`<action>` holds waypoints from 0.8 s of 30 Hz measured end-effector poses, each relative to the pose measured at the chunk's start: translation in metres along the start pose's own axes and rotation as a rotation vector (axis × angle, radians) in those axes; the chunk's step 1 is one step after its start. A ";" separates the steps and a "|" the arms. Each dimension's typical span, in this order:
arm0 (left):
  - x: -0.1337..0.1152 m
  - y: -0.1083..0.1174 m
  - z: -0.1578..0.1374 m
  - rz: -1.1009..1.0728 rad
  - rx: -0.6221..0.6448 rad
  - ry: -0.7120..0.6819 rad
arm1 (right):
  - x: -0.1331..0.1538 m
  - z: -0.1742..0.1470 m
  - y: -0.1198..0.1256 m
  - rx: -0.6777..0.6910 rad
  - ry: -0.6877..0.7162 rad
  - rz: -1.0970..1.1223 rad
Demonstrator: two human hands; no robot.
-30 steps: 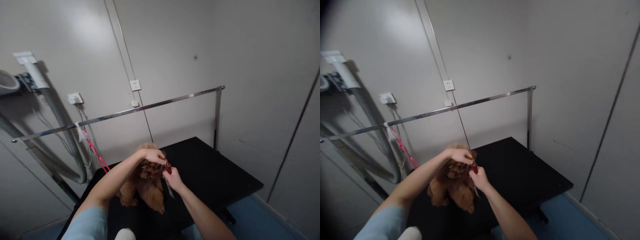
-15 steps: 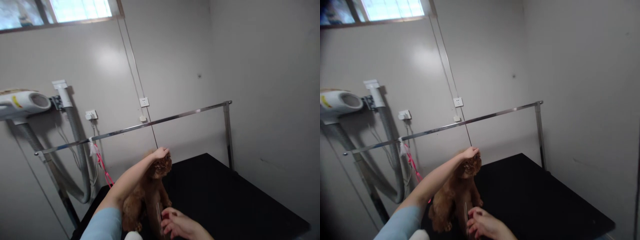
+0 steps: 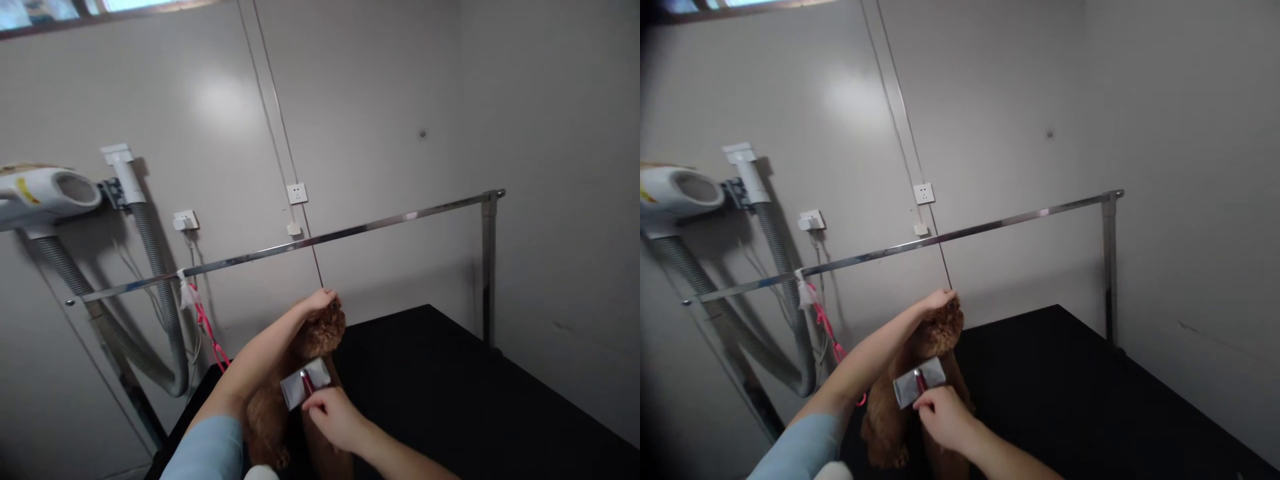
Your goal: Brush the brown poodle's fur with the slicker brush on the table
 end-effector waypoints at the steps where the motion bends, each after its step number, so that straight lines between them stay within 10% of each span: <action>1: 0.001 -0.001 0.002 -0.010 0.013 0.008 | 0.002 0.005 0.008 -0.057 0.018 -0.011; 5: 0.004 -0.005 0.006 -0.029 0.037 0.027 | -0.014 0.018 0.014 -0.184 -0.064 -0.018; 10: 0.007 -0.017 0.007 -0.060 0.063 0.031 | -0.042 -0.008 -0.034 0.115 -0.407 0.366; 17: 0.017 -0.040 0.006 -0.140 0.110 0.050 | -0.035 0.001 0.010 -0.176 -0.270 0.415; 24: 0.021 -0.043 -0.005 -0.222 0.102 0.054 | -0.044 -0.044 -0.025 0.134 -0.471 0.581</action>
Point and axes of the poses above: each hand's wrist, its own z-axis towards the middle knuckle, its own y-axis out of the back of the hand, x = y × z, the point moved 7 cm from there along z, towards the middle knuckle, and after that the axes turned 5 degrees about -x, right-handed, at the moved point
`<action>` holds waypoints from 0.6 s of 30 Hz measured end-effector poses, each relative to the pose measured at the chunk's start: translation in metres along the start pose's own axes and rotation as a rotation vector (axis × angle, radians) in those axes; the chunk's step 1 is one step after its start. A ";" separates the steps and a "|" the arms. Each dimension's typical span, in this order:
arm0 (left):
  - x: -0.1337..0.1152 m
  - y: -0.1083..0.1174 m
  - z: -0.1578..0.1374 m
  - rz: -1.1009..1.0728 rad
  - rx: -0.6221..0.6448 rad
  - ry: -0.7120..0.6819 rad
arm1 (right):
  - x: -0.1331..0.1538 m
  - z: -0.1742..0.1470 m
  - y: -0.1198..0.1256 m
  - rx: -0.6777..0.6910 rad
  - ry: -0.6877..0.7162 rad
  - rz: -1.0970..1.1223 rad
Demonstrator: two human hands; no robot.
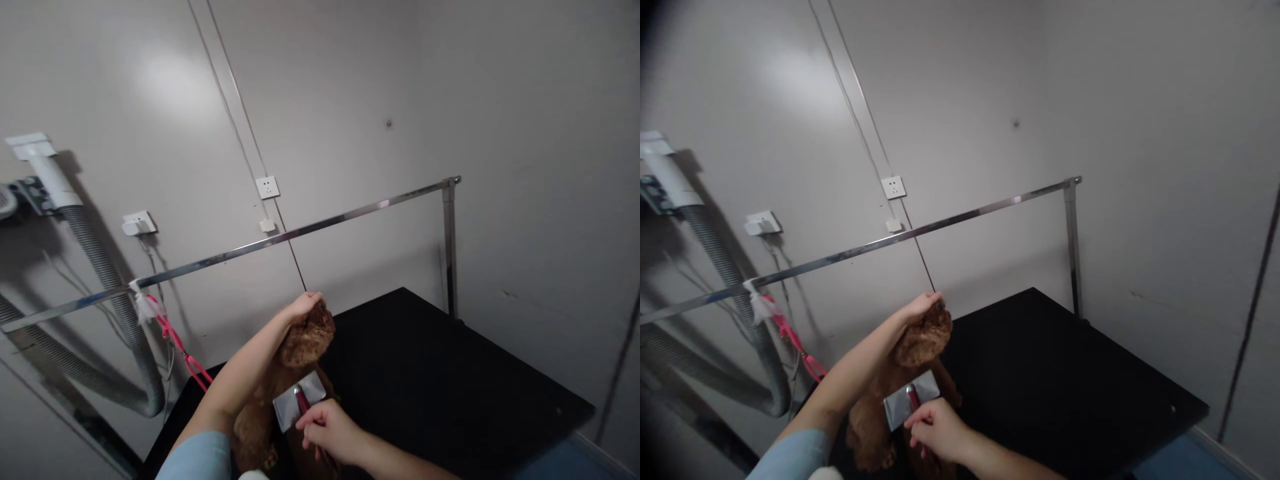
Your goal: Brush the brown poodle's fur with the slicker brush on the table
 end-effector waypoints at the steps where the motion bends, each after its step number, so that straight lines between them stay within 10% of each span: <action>1: 0.000 0.002 -0.001 -0.007 -0.002 0.004 | 0.010 0.002 0.007 -0.064 0.084 -0.027; 5: 0.000 0.013 -0.006 -0.017 -0.027 0.020 | 0.022 0.012 0.026 -0.317 0.313 -0.109; 9: 0.003 0.021 -0.012 -0.013 -0.065 0.034 | -0.017 0.011 0.001 -0.157 0.107 -0.075; 14: 0.001 0.029 -0.017 0.009 -0.106 0.036 | 0.021 0.007 0.009 -0.292 0.370 -0.127; 18: -0.002 0.038 -0.021 0.034 -0.143 0.039 | -0.012 0.014 -0.008 -0.214 0.120 -0.037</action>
Point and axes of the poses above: each hand's wrist, its own z-axis towards the middle knuckle, its own y-axis out of the back of the hand, x = y × z, the point moved 7 cm from there along z, towards the middle knuckle, and after that the axes turned 5 degrees about -x, right-handed, at the moved point
